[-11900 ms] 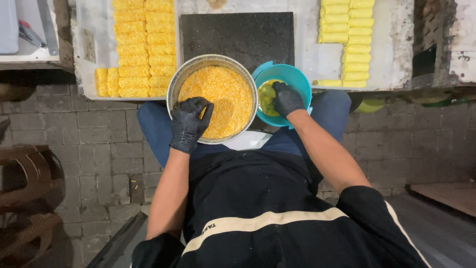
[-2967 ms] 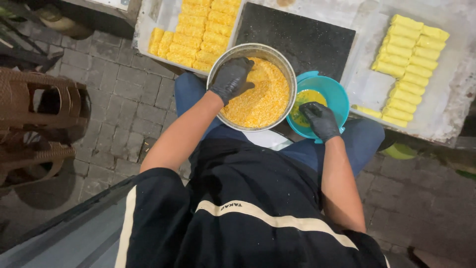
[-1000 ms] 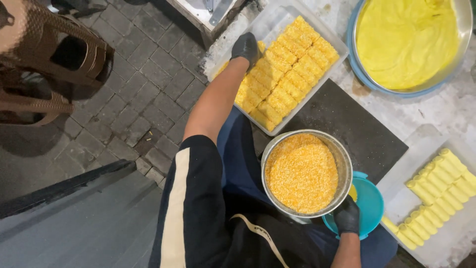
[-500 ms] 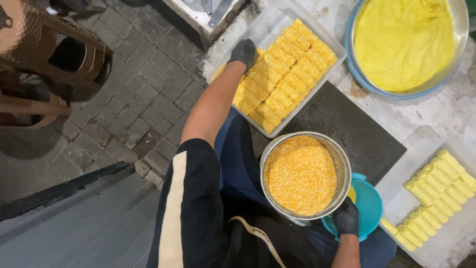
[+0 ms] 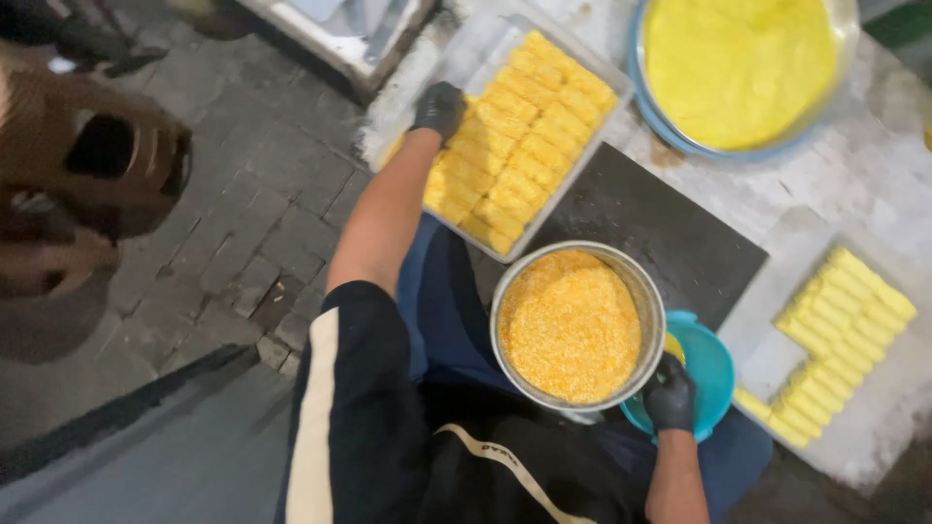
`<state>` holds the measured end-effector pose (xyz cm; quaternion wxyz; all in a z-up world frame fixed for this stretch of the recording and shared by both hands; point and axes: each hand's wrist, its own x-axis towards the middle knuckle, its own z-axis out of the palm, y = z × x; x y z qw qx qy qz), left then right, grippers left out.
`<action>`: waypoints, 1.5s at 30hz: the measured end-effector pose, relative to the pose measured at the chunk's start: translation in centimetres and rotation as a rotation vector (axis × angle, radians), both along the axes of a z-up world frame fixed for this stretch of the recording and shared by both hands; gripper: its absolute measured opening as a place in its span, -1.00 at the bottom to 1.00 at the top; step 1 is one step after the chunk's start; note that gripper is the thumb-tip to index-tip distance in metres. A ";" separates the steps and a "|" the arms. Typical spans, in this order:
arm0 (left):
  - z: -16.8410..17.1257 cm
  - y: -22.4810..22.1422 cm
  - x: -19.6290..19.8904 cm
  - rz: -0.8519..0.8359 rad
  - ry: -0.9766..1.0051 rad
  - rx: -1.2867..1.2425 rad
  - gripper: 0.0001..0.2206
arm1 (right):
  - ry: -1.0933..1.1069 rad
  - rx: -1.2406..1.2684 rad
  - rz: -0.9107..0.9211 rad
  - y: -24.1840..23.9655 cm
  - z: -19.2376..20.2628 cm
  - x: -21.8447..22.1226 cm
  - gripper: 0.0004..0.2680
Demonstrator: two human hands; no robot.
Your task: A person wearing gloves dips rectangular pastries into a liquid wash and then coats them in breadcrumbs before placing them on a tray.
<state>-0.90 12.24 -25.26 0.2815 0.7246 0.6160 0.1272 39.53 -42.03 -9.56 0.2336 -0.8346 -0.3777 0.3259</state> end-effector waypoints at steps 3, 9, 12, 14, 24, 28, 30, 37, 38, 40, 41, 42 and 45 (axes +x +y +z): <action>-5.4 0.6 -0.8 -0.178 0.263 0.466 -0.71 | -0.496 0.594 0.299 1.6 6.1 -2.8 -0.87; 20.7 -13.5 3.1 -0.402 -0.328 0.712 -0.82 | -0.406 0.451 0.243 -1.1 3.4 -1.4 -0.80; 27.6 -22.5 6.3 -0.248 -0.324 0.271 -0.97 | -0.664 0.411 0.227 -0.7 6.4 -2.1 -0.91; 30.3 -27.7 7.6 -0.163 -0.181 -0.029 -0.93 | -0.558 0.627 0.250 -0.2 8.2 -1.8 -0.92; 29.6 -38.8 11.5 -0.758 -0.043 0.568 -0.62 | -0.226 0.545 0.000 -0.4 8.3 9.3 -0.85; 27.5 -39.2 11.3 -0.642 -0.140 0.684 -0.71 | -0.454 0.469 -0.159 -0.5 1.0 22.4 -0.86; 27.5 -39.4 11.3 -0.598 -0.186 0.704 -0.76 | -0.412 0.377 -0.241 -0.1 -1.1 26.4 -0.81; 26.2 -39.9 11.0 -0.556 -0.085 0.743 -0.83 | -0.545 -0.235 0.192 1.4 -3.2 29.7 -0.61; 25.7 -39.9 10.8 -0.541 -0.041 0.756 -0.84 | -0.592 -0.301 0.258 1.5 -3.3 29.8 -0.58; 28.2 -40.3 11.6 -0.571 -0.101 0.693 -0.85 | -0.676 -0.196 0.307 1.7 -3.7 30.2 -0.60; 29.4 -40.5 12.0 -0.603 -0.164 0.629 -0.85 | -0.758 -0.092 0.352 1.7 -3.9 30.4 -0.61; 29.3 -40.5 12.0 -0.603 -0.161 0.630 -0.85 | -0.756 -0.089 0.352 2.0 -3.9 30.5 -0.61; 28.3 -40.3 11.8 -0.597 -0.182 0.612 -0.86 | -0.741 -0.152 0.386 2.3 -4.0 30.4 -0.66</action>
